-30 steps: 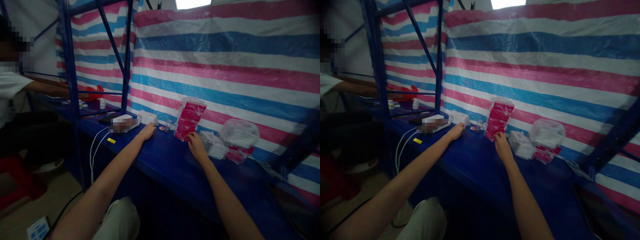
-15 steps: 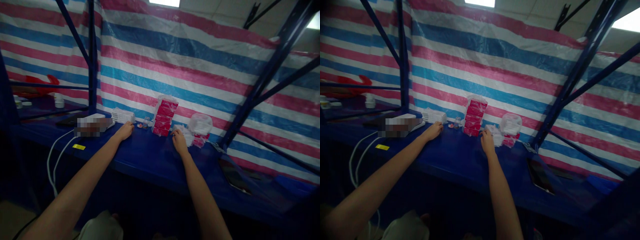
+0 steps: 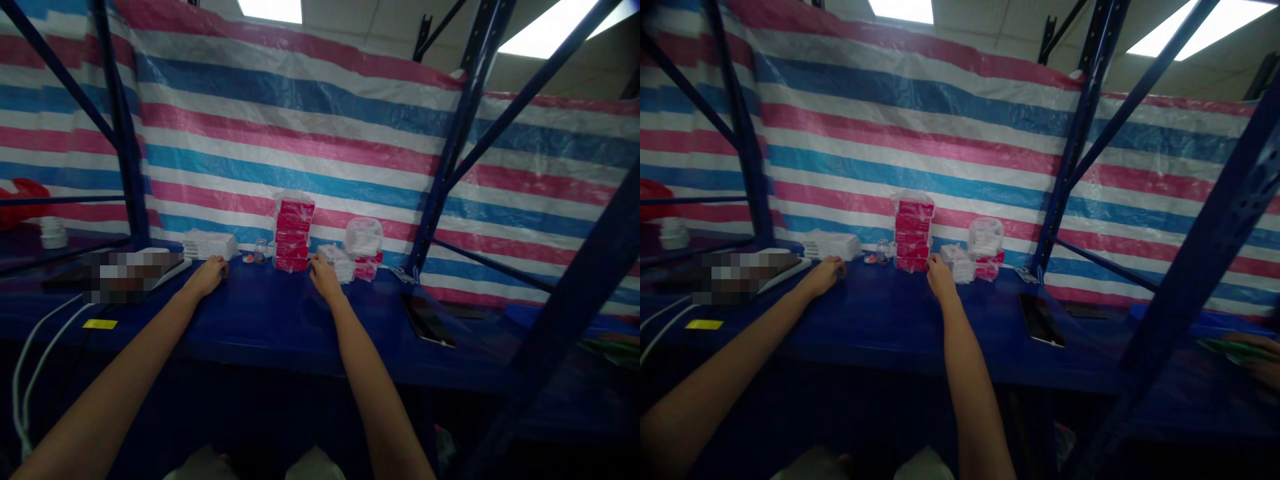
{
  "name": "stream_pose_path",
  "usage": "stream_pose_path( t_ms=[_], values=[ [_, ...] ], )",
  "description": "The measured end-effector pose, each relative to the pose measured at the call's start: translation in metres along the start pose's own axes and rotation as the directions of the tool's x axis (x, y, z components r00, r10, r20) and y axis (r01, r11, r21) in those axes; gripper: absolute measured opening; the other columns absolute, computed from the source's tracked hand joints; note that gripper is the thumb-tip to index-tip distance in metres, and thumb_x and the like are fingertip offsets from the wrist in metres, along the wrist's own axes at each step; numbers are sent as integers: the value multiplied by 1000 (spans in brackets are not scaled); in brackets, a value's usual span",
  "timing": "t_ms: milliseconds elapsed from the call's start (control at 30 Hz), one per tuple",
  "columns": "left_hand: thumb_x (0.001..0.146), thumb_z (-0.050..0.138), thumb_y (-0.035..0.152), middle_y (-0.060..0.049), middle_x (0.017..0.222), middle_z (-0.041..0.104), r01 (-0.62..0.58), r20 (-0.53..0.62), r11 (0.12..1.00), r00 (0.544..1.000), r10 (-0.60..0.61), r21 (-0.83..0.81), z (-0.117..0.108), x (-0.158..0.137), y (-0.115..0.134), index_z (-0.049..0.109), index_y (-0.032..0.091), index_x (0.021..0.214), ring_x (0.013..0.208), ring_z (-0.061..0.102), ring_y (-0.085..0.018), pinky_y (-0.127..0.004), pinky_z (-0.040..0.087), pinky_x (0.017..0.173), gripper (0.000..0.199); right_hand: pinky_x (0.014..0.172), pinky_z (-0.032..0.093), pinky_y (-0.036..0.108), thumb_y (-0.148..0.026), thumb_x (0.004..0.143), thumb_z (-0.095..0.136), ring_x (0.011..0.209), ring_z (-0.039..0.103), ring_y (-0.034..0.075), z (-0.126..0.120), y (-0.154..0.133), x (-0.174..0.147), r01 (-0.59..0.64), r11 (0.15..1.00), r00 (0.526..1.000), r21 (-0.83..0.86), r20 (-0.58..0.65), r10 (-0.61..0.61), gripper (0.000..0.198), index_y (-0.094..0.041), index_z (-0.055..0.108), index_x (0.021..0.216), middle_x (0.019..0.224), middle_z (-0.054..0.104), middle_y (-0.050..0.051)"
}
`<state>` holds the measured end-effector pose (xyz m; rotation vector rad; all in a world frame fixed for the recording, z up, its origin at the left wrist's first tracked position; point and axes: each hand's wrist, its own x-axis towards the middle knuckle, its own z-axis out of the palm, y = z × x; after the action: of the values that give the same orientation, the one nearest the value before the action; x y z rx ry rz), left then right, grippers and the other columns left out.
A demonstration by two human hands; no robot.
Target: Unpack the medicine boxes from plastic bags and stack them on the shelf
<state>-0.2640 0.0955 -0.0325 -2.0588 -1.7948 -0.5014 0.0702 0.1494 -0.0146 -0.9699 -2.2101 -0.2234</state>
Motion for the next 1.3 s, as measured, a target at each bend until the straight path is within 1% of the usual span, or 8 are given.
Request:
stream_pose_path(
  t_ms=[700,767,833,900,967,1100,1167,1300],
  values=[
    [69,36,9,-11,81,56,16,19,998,1000,-15,-68,3,3,3,60,16,67,87,50,-24,-33,39,82,24,79,40,27,-8,80,38,89,53,17,3,8,-4,-86,983,991,-161,87,101,27,-18,61,91,101,55,7],
    [68,37,8,-11,83,55,26,21,996,999,-25,-80,0,2,6,60,16,67,89,49,-24,-33,38,83,24,81,38,31,-11,80,40,94,51,19,-1,4,-4,-110,967,993,-232,13,116,25,-19,61,92,101,56,8],
    [67,36,6,-11,84,55,26,13,996,1000,-25,-91,-2,0,7,59,15,68,91,49,-24,-33,38,83,25,84,34,36,-16,82,41,102,46,23,-5,1,-2,-210,930,973,-303,-158,168,24,-19,59,96,106,55,10],
    [67,35,3,-11,84,55,16,6,995,1000,-16,-103,-2,-2,9,59,15,69,91,49,-23,-32,38,82,26,86,32,40,-23,83,42,107,43,27,-10,3,4,-351,877,909,-329,-343,235,26,-18,56,104,113,52,12],
    [70,34,4,-11,85,55,4,6,993,1000,-3,-114,2,-1,11,57,14,69,88,49,-22,-32,38,80,26,86,32,40,-29,83,44,108,42,28,-13,13,16,-436,840,866,-324,-404,294,31,-16,53,110,114,51,14],
    [77,31,6,-12,87,55,3,-10,990,1000,-4,-140,8,4,16,57,14,72,88,49,-22,-33,38,80,28,93,31,36,-34,80,51,113,43,28,-20,39,55,-388,842,918,-375,-79,388,48,-10,45,122,121,49,16],
    [79,29,7,-12,90,55,21,1,989,1000,-21,-145,9,5,17,58,13,75,90,49,-22,-33,38,81,30,96,30,35,-35,79,55,117,42,28,-20,46,74,-360,845,903,-395,81,422,57,-7,41,127,128,46,18],
    [83,28,9,-12,94,55,52,15,990,999,-51,-129,9,6,15,58,13,79,92,49,-21,-32,38,81,31,95,35,32,-41,74,61,119,44,28,-11,49,100,-420,812,831,-406,189,524,71,-6,37,131,128,45,21]
  ],
)
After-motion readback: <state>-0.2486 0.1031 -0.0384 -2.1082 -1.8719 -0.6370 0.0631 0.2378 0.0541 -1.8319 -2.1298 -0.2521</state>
